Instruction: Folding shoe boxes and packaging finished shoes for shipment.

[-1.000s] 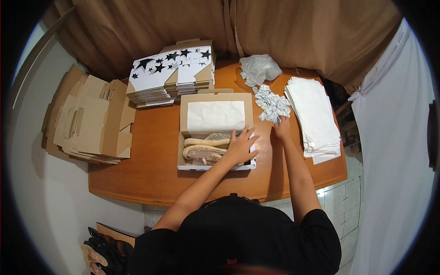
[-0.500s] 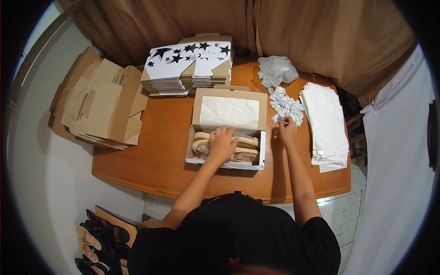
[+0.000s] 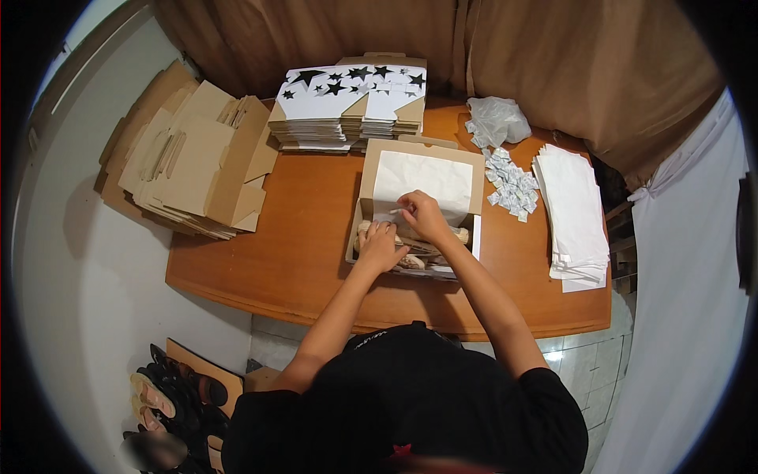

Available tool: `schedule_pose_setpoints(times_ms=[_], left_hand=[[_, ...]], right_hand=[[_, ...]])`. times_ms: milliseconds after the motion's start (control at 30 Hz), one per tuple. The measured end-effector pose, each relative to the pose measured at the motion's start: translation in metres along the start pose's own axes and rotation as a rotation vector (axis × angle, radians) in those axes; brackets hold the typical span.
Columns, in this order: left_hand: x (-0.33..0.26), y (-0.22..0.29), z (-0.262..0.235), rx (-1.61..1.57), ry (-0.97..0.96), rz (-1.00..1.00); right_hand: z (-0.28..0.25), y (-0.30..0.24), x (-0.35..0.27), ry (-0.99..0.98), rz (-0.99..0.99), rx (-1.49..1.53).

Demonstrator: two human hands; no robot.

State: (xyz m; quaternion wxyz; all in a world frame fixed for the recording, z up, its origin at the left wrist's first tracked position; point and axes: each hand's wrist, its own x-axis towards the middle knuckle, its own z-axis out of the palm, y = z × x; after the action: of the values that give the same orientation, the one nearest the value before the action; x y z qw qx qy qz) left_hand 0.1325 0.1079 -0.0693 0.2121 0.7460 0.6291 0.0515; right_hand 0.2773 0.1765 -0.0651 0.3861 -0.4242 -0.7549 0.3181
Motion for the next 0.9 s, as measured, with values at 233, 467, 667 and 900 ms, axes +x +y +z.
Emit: schedule_pose_setpoints(times_ms=[233,467,667,900], left_hand=[[-0.002,-0.012,-0.006,-0.078,0.022,0.042],[0.035,-0.03,-0.031,-0.281,0.5,0.041],[0.082,-0.032,-0.062,-0.171,0.36,-0.2],[0.078,-0.045,-0.066,-0.386,0.431,-0.038]], right_hand=[[-0.033,0.001,0.002,0.496,0.089,-0.581],[-0.048,0.021,0.006,0.427,0.535,-0.646],[-0.049,0.032,0.015,0.395,0.614,-0.451],[-0.076,0.005,-0.019,0.267,0.405,0.205]])
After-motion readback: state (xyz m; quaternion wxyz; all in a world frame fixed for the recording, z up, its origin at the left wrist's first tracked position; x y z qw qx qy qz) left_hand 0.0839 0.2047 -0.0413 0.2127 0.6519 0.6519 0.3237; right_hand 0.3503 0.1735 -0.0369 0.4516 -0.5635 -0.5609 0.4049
